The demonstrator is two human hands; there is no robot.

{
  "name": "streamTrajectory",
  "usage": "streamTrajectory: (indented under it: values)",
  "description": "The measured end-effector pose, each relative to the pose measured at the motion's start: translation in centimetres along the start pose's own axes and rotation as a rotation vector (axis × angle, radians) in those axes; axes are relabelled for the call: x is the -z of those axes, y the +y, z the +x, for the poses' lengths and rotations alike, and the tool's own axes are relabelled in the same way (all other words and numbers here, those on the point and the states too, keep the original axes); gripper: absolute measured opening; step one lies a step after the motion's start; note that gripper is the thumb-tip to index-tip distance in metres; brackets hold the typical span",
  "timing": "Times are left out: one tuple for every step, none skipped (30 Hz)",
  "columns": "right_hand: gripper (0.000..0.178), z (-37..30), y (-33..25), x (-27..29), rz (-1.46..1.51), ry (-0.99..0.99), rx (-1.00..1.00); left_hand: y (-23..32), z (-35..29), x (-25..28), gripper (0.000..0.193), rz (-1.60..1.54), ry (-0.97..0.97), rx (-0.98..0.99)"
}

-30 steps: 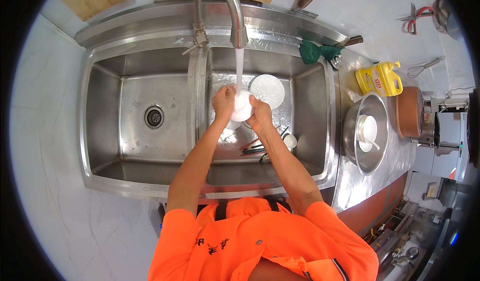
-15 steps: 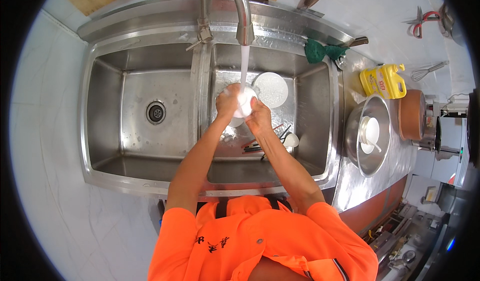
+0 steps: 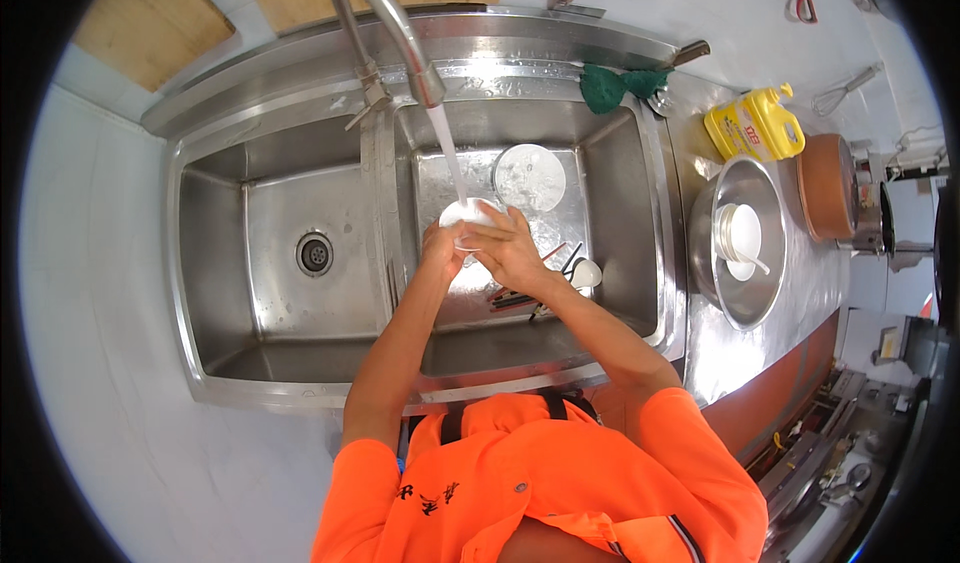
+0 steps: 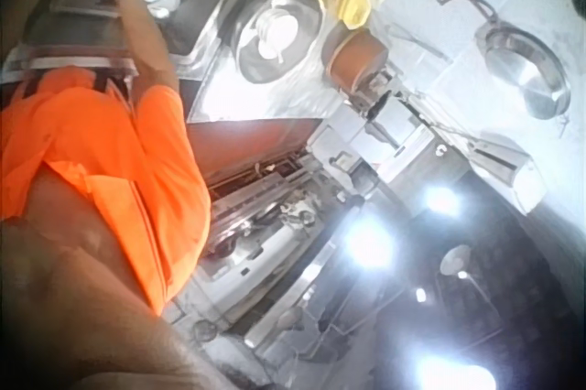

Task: The person washes various dishes in a double-basin stainless steel sink using running water and a green scrubbing cloth. They clean a large metal bowl, several white bowls, plates, and spoons, rinsing each item and placing them into a larger metal basin on the counter to the right.

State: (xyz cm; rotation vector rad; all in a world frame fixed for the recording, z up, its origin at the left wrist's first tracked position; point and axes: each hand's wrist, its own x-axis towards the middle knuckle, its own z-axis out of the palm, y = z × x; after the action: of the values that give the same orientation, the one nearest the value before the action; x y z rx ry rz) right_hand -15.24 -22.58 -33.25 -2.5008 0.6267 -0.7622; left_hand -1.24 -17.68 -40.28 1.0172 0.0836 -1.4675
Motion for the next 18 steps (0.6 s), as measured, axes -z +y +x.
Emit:
streamTrajectory:
  values:
    - [0.017, -0.6, 0.5, 0.4, 0.104, 0.095, -0.088, -0.1, -0.1, -0.1, 0.037, -0.095, -0.009, 0.06]
    - [0.018, -1.1, 0.8, 0.6, 0.208, 0.192, -0.175, -0.1, -0.1, -0.1, 0.038, -0.083, -0.019, 0.098]
    - [0.018, -1.4, 0.7, 1.2, 0.081, 0.318, -0.332, 0.1, -0.8, -1.0, 0.039, -0.074, -0.025, 0.139]
    - [0.022, -1.6, 0.8, 1.6, 0.198, 0.213, -0.527, 0.0, -1.3, -1.5, 0.04, -0.064, -0.032, 0.18]
    - [0.027, -1.6, 1.0, 2.0, 0.318, 0.109, -0.719, -1.3, -0.8, -0.6, 0.038, -0.093, -0.087, 0.219]
    - [0.032, -1.7, 1.2, 2.9, 0.435, 0.022, -0.912, -1.8, -1.2, -1.0, 0.037, -0.114, -0.107, 0.195]
    - [0.042, -0.6, 0.2, 4.5, 0.56, -0.113, -1.089, -2.8, -1.5, -1.8, 0.036, -0.145, -0.143, 0.183]
    - [0.037, -0.5, 0.2, 4.6, 0.545, -0.161, -1.079, -3.9, -2.0, -2.4, 0.035, -0.175, -0.179, 0.176]
    - [0.032, -2.6, 3.6, 2.9, 0.178, -0.354, -0.807, -4.9, -2.2, -3.4, 0.033, -0.145, -0.224, 0.207]
    - [0.028, -0.5, 1.2, 5.7, 0.265, -0.37, -1.005, -5.3, -2.3, -2.8, 0.032, -0.126, -0.241, 0.218]
    - [0.026, -1.0, 1.6, 5.9, 0.158, -0.374, -0.938, -5.9, -2.4, -3.5, 0.032, -0.098, -0.215, 0.232]
    - [0.018, -1.3, 0.9, 6.5, -0.06, -0.313, -0.846, -6.4, -2.7, -4.1, 0.031, -0.069, -0.177, 0.237]
    - [0.018, -1.8, 1.2, 6.8, -0.101, -0.335, -0.777, -6.7, -3.1, -5.2, 0.034, -0.05, -0.175, 0.244]
    - [0.017, -2.4, 1.0, 7.5, -0.163, -0.329, -0.669, -6.9, -3.4, -6.0, 0.036, -0.035, -0.17, 0.241]
    - [0.015, -4.0, 1.3, 7.3, -0.226, -0.149, -0.444, -7.4, -3.2, -6.4, 0.04, 0.01, -0.311, 0.215]
    - [0.016, -4.5, 0.8, 8.4, -0.309, -0.066, -0.213, -7.7, -3.0, -5.8, 0.043, 0.048, -0.431, 0.176]
    - [0.02, -5.0, 0.6, 9.9, -0.359, -0.032, -0.135, -8.3, -2.4, -5.5, 0.049, 0.022, -0.494, 0.196]
    - [0.025, -5.4, 0.3, 11.5, -0.406, 0.005, -0.055, -7.9, -2.6, -5.9, 0.05, 0.019, -0.523, 0.231]
